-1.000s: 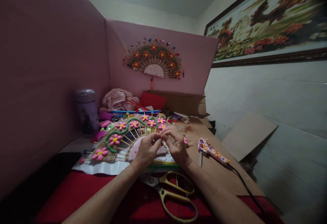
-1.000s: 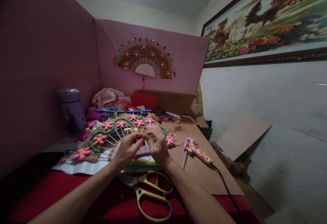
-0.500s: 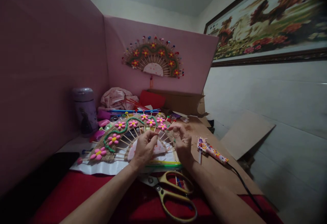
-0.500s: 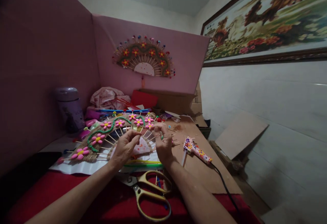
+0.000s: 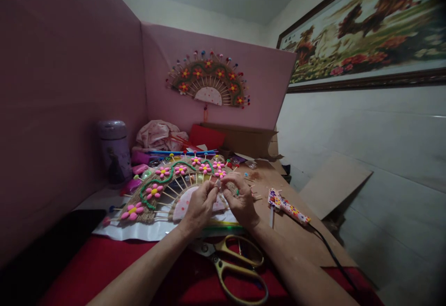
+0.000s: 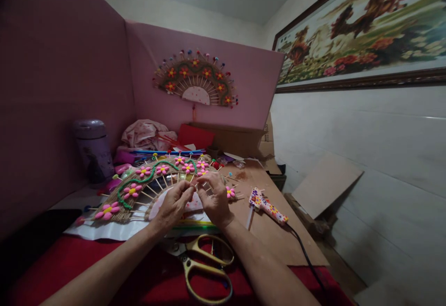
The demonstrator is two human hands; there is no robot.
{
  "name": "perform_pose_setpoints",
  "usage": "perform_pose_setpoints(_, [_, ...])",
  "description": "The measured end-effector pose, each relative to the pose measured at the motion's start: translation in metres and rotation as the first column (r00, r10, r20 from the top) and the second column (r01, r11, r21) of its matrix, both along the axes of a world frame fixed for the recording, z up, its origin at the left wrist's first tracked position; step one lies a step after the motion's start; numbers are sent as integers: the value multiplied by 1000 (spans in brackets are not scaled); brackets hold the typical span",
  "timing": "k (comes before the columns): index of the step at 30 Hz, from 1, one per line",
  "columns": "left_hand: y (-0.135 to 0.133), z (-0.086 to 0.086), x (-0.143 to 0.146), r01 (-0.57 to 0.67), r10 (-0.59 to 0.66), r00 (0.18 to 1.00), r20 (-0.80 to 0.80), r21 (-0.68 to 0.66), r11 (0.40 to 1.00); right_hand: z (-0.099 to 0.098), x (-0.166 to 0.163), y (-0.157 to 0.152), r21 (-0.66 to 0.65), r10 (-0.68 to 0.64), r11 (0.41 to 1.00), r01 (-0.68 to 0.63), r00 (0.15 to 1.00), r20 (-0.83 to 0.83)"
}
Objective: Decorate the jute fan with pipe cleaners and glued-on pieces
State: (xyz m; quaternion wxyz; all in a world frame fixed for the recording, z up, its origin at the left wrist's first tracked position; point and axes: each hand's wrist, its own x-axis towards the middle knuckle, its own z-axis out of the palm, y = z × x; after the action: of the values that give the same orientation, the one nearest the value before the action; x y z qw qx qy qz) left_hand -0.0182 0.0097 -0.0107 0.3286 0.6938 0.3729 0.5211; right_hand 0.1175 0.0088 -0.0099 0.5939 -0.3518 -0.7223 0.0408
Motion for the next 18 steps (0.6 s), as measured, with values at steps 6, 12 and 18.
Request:
perform_pose_setpoints(6, [0, 0, -1, -13, 14, 998, -57, 7, 1000, -6, 1, 5, -48, -99, 994, 98, 995, -6])
perform_pose_setpoints(12, [1, -4, -1, -42, 50, 986, -159, 55, 998, -6, 2, 6, -96, -106, 990, 106, 994, 4])
perform_pose_setpoints(18, [5, -9, -1, -63, 79, 977, -200, 84, 994, -1, 2, 3, -64, -94, 993, 96, 995, 37])
